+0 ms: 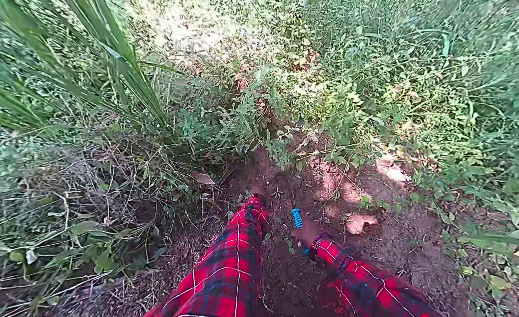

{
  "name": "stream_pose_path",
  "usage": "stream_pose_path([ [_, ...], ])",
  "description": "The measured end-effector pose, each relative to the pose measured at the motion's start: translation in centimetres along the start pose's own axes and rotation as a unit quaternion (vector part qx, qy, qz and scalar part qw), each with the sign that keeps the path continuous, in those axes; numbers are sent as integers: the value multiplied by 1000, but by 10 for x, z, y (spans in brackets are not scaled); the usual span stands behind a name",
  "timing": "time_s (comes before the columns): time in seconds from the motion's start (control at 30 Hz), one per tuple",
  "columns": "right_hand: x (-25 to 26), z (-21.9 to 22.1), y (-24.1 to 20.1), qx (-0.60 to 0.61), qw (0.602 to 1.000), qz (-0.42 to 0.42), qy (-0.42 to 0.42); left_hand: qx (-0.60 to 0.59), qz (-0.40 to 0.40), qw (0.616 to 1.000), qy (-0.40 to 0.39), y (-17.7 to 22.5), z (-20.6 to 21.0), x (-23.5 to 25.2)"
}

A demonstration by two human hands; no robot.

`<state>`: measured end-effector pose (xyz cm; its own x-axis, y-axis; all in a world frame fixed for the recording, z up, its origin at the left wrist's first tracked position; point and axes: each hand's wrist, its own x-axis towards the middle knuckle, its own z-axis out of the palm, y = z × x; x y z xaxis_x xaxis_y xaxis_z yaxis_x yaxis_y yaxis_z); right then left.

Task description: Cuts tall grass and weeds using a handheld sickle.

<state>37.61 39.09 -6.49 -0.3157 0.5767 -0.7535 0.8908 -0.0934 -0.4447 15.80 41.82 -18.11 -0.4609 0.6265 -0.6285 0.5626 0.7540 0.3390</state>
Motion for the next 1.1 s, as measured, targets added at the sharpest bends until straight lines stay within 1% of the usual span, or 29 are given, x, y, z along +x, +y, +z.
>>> stream_pose_path([
  [0.1, 1, -4, 0, 79, 995, -24, 59, -46, -8, 999, 22, 0, 5, -1],
  [0.17, 2, -9, -2, 94, 991, -27, 90, -67, -14, 997, 33, -6, 12, 1],
  [0.2, 3, -10, -3, 94, 991, -24, 91, -72, -16, 996, 40, -7, 15, 2],
  [0.27, 4, -9, -1, 75, 996, -2, 39, -84, -19, 995, 54, -6, 16, 1],
  [0.33, 7, 3, 8, 60, 998, 15, -26, -108, -29, 991, 68, -7, 18, -2],
  [0.4, 6, 11, 12, 67, 997, 19, -45, -156, -55, 981, 101, -9, 14, -9],
  [0.47, -1, 12, 8, 128, 991, 18, -43, -223, -89, 958, 156, -12, 5, -20],
  [0.57, -12, 9, -3, 269, 962, 25, -37, -295, -105, 913, 260, -24, -13, -25],
  [0.6, -14, 9, -5, 307, 951, 31, -37, -322, -113, 890, 302, -26, -23, -29],
  [0.7, -19, 6, -10, 379, 924, 31, -41, -410, -153, 775, 456, -34, -73, -42],
  [0.73, -20, 5, -10, 401, 914, 33, -44, -437, -156, 744, 480, -40, -92, -45],
  [0.8, -26, 0, -13, 461, 885, 42, -42, -511, -156, 687, 494, -47, -124, -45],
  [0.83, -30, -3, -14, 490, 869, 48, -38, -536, -159, 676, 481, -49, -133, -40],
  [0.9, -37, -11, -17, 529, 846, 58, -17, -544, -151, 701, 436, -48, -134, -31],
  [0.97, -37, -19, -17, 532, 846, 43, 19, -575, -101, 703, 407, -38, -107, -19],
  [1.0, -34, -22, -16, 526, 849, 30, 37, -567, -77, 721, 389, -28, -87, -14],
  [1.03, -30, -26, -15, 520, 852, 14, 52, -530, -59, 766, 360, -16, -64, -11],
  [1.1, -22, -33, -15, 523, 848, -13, 85, -404, -20, 876, 262, 11, -25, -5],
])
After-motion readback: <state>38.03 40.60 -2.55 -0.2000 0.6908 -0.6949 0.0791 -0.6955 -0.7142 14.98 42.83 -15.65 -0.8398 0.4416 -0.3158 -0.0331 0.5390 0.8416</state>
